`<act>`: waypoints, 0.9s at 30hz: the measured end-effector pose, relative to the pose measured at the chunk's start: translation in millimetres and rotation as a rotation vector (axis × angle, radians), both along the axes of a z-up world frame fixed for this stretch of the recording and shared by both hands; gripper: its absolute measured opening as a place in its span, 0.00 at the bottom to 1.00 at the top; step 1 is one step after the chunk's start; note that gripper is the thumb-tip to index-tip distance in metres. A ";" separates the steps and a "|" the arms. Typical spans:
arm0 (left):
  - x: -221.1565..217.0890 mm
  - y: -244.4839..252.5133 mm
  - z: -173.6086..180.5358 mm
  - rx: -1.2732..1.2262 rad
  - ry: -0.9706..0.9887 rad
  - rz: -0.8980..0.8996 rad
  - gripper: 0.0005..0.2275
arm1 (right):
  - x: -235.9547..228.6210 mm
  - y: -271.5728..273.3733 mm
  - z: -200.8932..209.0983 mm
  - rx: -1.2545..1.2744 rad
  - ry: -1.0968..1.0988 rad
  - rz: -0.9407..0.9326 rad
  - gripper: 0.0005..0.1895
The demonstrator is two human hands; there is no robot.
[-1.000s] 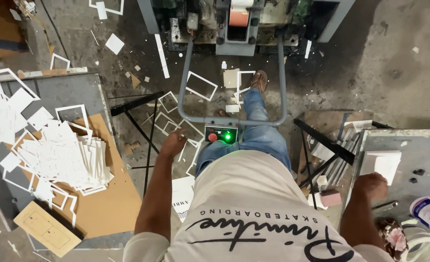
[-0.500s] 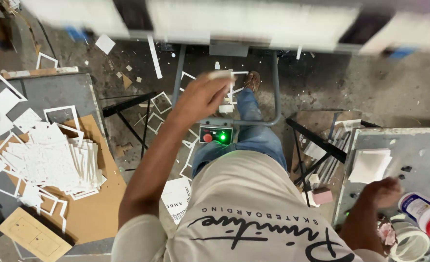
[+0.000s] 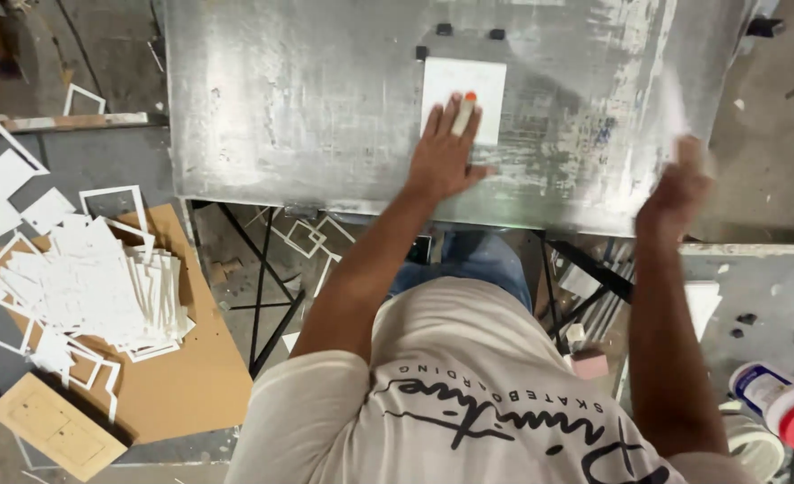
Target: Sorting and stacking white plastic frame-like pieces in a manufacturing environment.
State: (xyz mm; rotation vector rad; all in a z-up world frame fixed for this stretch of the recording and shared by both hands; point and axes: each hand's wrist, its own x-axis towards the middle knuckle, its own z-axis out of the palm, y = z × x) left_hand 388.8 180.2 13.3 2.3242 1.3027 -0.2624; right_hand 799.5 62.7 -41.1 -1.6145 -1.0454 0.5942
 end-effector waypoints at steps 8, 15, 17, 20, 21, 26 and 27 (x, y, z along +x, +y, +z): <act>-63.1 -125.1 -42.1 0.498 -0.144 -0.135 0.28 | -217.3 84.1 31.2 -0.072 -0.931 0.643 0.21; -120.4 -130.4 -15.4 0.303 -0.373 -0.062 0.20 | -257.7 121.3 19.3 -0.035 -0.958 0.725 0.24; -137.7 -127.3 -13.3 0.390 -0.202 -0.042 0.24 | -261.2 133.2 16.6 -0.062 -0.954 0.766 0.24; -180.4 -122.0 20.9 0.249 -0.258 0.291 0.21 | -259.8 136.4 11.9 -0.058 -0.970 0.774 0.24; -206.0 -127.5 22.9 0.249 -0.259 0.298 0.21 | -260.2 136.9 12.1 -0.057 -0.973 0.781 0.24; -364.1 -165.2 1.1 0.709 -0.047 0.762 0.17 | -256.6 137.4 0.3 -0.142 -1.036 0.762 0.30; -375.5 -161.8 20.0 0.706 -0.050 0.766 0.17 | -258.2 139.5 7.9 -0.144 -1.041 0.765 0.30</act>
